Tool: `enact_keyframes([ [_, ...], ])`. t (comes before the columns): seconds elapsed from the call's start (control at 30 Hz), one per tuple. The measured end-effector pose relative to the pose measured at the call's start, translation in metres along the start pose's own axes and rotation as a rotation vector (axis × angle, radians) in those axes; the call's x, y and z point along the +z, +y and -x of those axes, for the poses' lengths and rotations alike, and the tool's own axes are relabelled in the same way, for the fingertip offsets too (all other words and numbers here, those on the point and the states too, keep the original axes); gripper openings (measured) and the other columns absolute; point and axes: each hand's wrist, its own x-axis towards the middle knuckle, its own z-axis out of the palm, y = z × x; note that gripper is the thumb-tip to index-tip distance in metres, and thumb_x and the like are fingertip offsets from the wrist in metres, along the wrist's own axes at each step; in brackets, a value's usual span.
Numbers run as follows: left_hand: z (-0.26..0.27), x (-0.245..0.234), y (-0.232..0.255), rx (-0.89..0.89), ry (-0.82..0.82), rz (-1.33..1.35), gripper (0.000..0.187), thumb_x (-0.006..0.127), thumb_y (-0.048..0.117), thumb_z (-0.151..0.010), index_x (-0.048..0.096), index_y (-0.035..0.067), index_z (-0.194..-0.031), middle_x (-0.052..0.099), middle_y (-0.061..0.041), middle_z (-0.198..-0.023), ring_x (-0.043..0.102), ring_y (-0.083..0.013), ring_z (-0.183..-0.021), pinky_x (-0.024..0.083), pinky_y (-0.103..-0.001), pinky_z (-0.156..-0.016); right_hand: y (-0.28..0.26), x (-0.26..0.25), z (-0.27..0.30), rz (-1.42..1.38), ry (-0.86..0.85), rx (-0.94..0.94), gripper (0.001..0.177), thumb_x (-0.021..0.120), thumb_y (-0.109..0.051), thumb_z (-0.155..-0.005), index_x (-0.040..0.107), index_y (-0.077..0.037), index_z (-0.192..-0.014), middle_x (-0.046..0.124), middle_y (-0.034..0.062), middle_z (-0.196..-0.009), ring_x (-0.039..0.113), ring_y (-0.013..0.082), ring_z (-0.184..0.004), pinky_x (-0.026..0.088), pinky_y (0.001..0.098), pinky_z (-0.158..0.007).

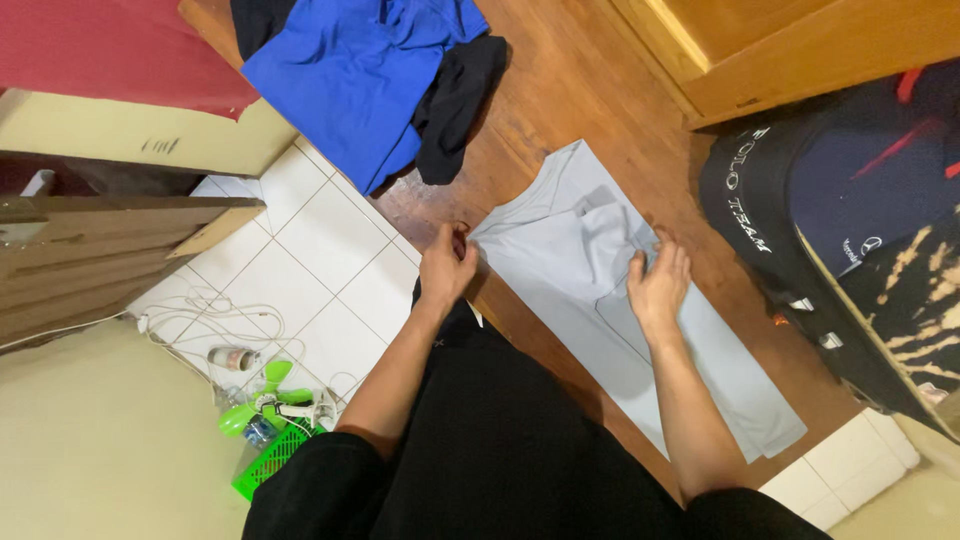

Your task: The person folds a gray t-shirt on a wooden table, then places it into an open suitcase. The person then picks up a blue t-shirt and begins to fold it.

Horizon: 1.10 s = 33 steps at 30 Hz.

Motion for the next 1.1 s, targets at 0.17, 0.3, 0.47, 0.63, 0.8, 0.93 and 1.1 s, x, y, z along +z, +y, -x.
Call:
enact_keyframes([
  [0.17,0.031,0.028,0.004,0.585,0.000,-0.169,0.022,0.074,0.016,-0.087,0.062,0.013,-0.106,0.065,-0.008,-0.107,0.062,-0.0308,-0.103,0.048,-0.044,-0.085,-0.020,0.027,0.005,0.067,0.058,-0.249,0.032,0.067,-0.015,-0.095,0.064,-0.007,-0.125,0.060,0.0169,-0.126,0.053,0.0383,-0.118,0.040,0.0519,-0.101],
  [0.3,0.036,0.038,0.003,0.743,-0.099,-0.283,0.028,0.075,0.022,-0.087,0.065,0.014,-0.112,0.060,-0.007,-0.121,0.054,-0.0289,-0.124,0.043,-0.045,-0.100,-0.010,0.051,-0.011,0.009,0.142,-0.033,0.032,0.062,-0.013,-0.095,0.065,-0.009,-0.126,0.060,0.0153,-0.123,0.054,0.0371,-0.119,0.041,0.0501,-0.103],
  [0.47,0.036,0.033,-0.006,0.592,-0.042,-0.308,0.043,0.075,0.036,-0.091,0.062,0.007,-0.121,0.055,-0.015,-0.134,0.049,-0.0336,-0.133,0.037,-0.051,-0.110,0.034,0.040,-0.025,-0.132,-0.059,0.251,0.023,0.060,-0.021,-0.096,0.066,-0.009,-0.115,0.064,0.0133,-0.114,0.058,0.0355,-0.113,0.045,0.0470,-0.100],
  [0.63,0.043,0.037,-0.006,0.530,-0.048,-0.426,0.058,0.070,0.043,-0.093,0.057,0.007,-0.137,0.051,-0.017,-0.144,0.042,-0.0336,-0.143,0.022,-0.060,-0.122,0.027,0.039,-0.017,-0.017,-0.102,-0.118,0.019,0.070,-0.022,-0.091,0.063,-0.005,-0.093,0.065,0.0184,-0.114,0.055,0.0398,-0.109,0.043,0.0500,-0.096],
  [0.8,0.046,0.039,-0.010,0.505,-0.074,-0.457,0.066,0.065,0.045,-0.095,0.050,0.007,-0.146,0.044,-0.018,-0.154,0.036,-0.0340,-0.148,0.016,-0.066,-0.121,0.026,0.032,-0.015,-0.259,-0.064,0.127,0.022,0.061,-0.024,-0.107,0.054,-0.003,-0.109,0.066,0.0201,-0.098,0.063,0.0391,-0.086,0.050,0.0520,-0.080],
  [0.93,0.047,0.042,-0.014,0.481,-0.101,-0.478,0.071,0.064,0.046,-0.096,0.044,0.005,-0.151,0.039,-0.019,-0.159,0.032,-0.0340,-0.151,0.013,-0.069,-0.121,0.038,0.026,-0.012,-0.058,0.059,0.083,0.024,0.064,-0.028,-0.108,0.056,-0.005,-0.113,0.068,0.0171,-0.080,0.065,0.0420,-0.069,0.050,0.0554,-0.063],
  [1.1,0.053,0.044,-0.016,0.468,-0.091,-0.482,0.072,0.064,0.046,-0.096,0.043,0.004,-0.152,0.039,-0.018,-0.161,0.031,-0.0340,-0.152,0.011,-0.070,-0.121,0.042,0.021,-0.007,0.127,0.059,0.083,0.027,0.065,-0.027,-0.106,0.061,-0.006,-0.123,0.068,0.0177,-0.096,0.063,0.0414,-0.090,0.047,0.0547,-0.084],
])
